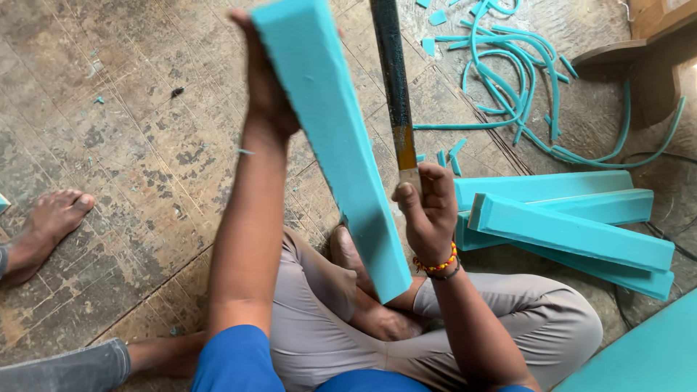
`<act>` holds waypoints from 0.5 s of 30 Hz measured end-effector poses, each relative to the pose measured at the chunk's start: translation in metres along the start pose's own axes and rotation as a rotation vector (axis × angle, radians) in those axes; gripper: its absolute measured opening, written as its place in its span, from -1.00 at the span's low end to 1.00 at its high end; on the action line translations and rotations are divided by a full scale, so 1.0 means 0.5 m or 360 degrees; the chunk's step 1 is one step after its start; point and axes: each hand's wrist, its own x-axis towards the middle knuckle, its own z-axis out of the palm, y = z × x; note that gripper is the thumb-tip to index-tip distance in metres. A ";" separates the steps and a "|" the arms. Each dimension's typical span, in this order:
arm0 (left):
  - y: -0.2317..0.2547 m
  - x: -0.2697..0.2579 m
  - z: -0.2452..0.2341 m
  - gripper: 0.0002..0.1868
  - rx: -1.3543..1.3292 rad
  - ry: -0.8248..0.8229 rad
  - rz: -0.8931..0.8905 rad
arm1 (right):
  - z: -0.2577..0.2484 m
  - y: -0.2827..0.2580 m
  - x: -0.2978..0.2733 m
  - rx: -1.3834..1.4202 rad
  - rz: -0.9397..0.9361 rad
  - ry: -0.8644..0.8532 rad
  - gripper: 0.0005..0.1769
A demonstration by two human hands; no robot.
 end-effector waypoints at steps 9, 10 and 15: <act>-0.236 0.053 -0.040 -0.11 -0.0120 0.0403 -0.0479 | -0.021 0.056 0.047 0.0014 0.0347 0.0119 -0.64; -0.263 0.058 -0.054 -0.13 -0.0186 0.0381 -0.0507 | -0.026 0.065 0.051 -0.0054 0.0365 0.0147 -0.63; -0.385 0.032 -0.126 -0.14 -0.0165 0.0355 -0.0575 | -0.044 0.132 0.084 -0.0211 0.0480 0.0201 -0.65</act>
